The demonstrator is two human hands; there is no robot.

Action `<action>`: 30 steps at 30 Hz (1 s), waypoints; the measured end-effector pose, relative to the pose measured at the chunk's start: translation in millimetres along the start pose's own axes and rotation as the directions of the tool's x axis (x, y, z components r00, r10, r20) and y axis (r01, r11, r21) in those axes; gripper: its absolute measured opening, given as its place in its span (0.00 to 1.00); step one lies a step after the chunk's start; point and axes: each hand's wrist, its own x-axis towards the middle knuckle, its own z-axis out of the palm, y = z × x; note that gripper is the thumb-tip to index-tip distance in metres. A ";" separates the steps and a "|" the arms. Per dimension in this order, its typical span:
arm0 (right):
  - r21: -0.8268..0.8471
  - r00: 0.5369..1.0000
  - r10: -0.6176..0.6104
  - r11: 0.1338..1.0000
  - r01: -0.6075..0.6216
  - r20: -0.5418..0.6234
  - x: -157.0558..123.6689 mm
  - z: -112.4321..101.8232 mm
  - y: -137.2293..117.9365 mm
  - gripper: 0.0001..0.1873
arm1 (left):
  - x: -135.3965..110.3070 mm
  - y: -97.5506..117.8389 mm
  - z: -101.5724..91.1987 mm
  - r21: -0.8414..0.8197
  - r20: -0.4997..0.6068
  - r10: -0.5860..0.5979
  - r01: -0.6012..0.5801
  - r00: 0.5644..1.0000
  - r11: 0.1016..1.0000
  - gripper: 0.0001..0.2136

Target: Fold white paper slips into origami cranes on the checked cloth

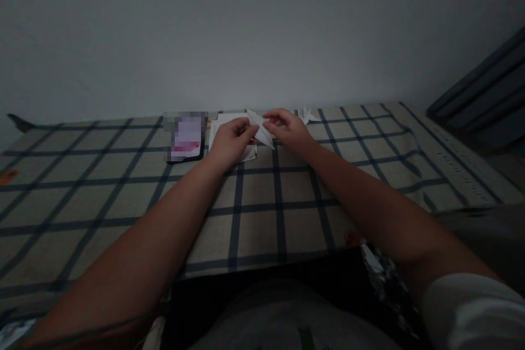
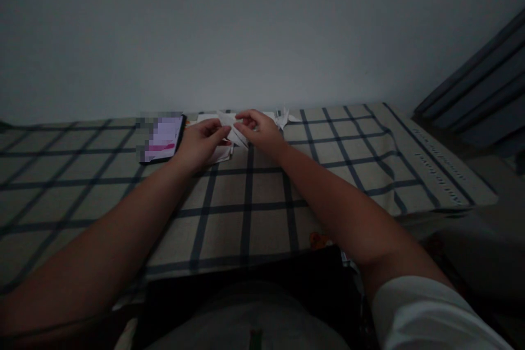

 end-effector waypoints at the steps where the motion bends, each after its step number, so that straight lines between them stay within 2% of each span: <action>1: 0.051 0.998 0.048 0.997 -0.050 0.038 0.7 0.1 1.6 0.14 | -0.1 -1.0 0.4 0.010 -0.017 0.006 -0.006 1.000 1.000 0.13; 5: 0.225 0.979 0.172 0.955 -0.194 0.113 1.0 0.9 1.7 0.17 | -2.5 -0.5 1.4 -0.051 -0.062 -0.033 0.030 0.998 0.998 0.20; 8: 0.297 0.970 0.211 0.925 -0.238 0.118 -0.1 1.8 -1.1 0.18 | -6.3 5.3 1.5 -0.077 0.002 -0.096 0.096 0.995 0.992 0.16; 13: 0.383 0.962 0.228 0.884 -0.269 0.150 -0.4 1.3 -2.2 0.17 | -7.0 11.7 0.1 -0.142 -0.030 -0.205 0.198 0.978 0.970 0.13; 16: 0.407 0.961 0.180 0.878 -0.253 0.210 0.1 -1.6 -3.4 0.18 | -3.7 11.4 -2.3 -0.223 0.001 -0.244 0.238 0.970 0.945 0.12; 22: 0.281 0.942 -0.012 0.956 -0.087 0.335 1.7 -8.9 -4.1 0.16 | -0.5 10.4 -6.4 -0.329 0.153 -0.304 0.339 0.940 0.881 0.08; 25: 0.188 0.939 -0.055 0.982 -0.010 0.341 3.3 -11.4 -2.6 0.15 | 0.1 10.0 -7.2 -0.344 0.174 -0.307 0.350 0.936 0.871 0.09; 30: -0.006 0.950 -0.079 0.996 0.085 0.303 4.3 -14.3 -2.1 0.13 | 1.0 10.6 -7.9 -0.327 0.148 -0.338 0.368 0.929 0.870 0.05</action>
